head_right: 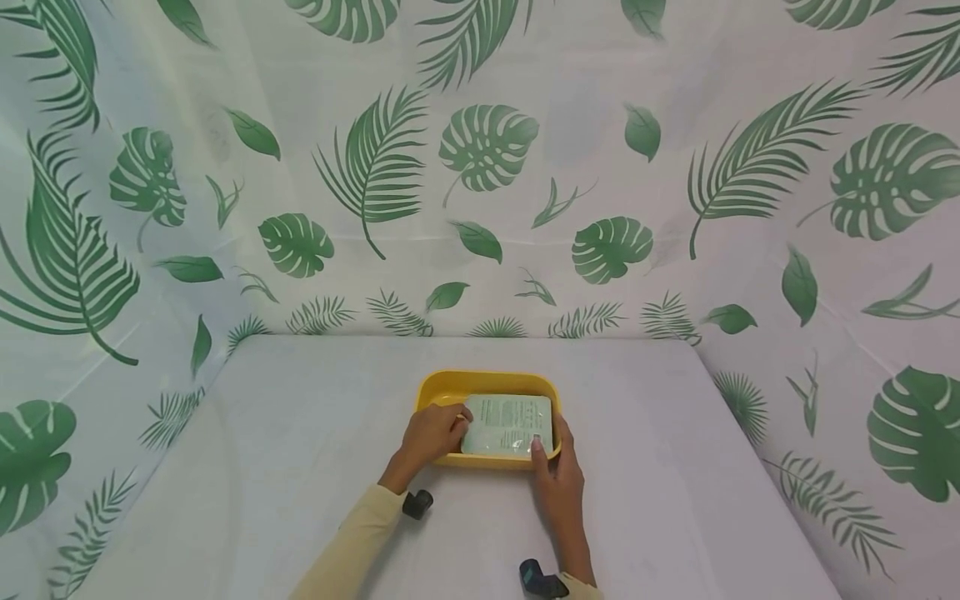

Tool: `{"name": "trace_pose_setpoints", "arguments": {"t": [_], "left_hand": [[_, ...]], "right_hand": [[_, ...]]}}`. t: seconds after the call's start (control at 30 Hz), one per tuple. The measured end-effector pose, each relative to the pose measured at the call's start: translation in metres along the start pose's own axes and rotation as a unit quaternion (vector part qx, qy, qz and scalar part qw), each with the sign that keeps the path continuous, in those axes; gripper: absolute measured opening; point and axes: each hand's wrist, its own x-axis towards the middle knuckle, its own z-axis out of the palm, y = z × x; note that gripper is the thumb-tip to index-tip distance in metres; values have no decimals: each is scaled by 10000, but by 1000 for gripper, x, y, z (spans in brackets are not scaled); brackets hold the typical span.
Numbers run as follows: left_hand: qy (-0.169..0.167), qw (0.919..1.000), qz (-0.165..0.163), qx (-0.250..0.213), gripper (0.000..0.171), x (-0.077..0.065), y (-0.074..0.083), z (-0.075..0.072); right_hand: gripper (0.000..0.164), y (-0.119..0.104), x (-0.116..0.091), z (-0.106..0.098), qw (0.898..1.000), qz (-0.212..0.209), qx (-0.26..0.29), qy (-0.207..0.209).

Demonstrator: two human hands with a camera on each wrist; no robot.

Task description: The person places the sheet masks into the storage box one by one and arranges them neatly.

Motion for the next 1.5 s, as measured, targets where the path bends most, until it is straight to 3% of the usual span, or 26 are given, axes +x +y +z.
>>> {"name": "trace_pose_setpoints", "arguments": {"t": [0.13, 0.4, 0.67, 0.97, 1.17, 1.33, 1.4, 1.5], "left_hand": [[28, 10000, -10, -5, 18, 0, 1, 0], [290, 9973, -233, 637, 16, -4, 5, 3], [341, 9990, -128, 248, 13, -5, 5, 2], [261, 9991, 106, 309, 30, -5, 3, -1], [335, 9984, -1, 459, 18, -5, 5, 0], [405, 9977, -160, 513, 19, -5, 5, 4], [537, 9971, -162, 508, 19, -5, 6, 4], [1055, 9932, -20, 501, 19, -7, 6, 5]], "right_hand": [[63, 0, 0, -1, 10000, 22, -10, 8], [64, 1, 2, 1, 10000, 11, -75, 24], [63, 3, 2, 1, 9999, -42, -46, 108], [64, 3, 2, 2, 9999, -60, -75, 108], [64, 3, 2, 1, 9999, -79, -29, 101], [64, 3, 2, 1, 10000, -63, -21, 68], [64, 3, 2, 1, 10000, -77, -11, 62], [63, 3, 1, 0, 9999, -86, -2, 66]]}}
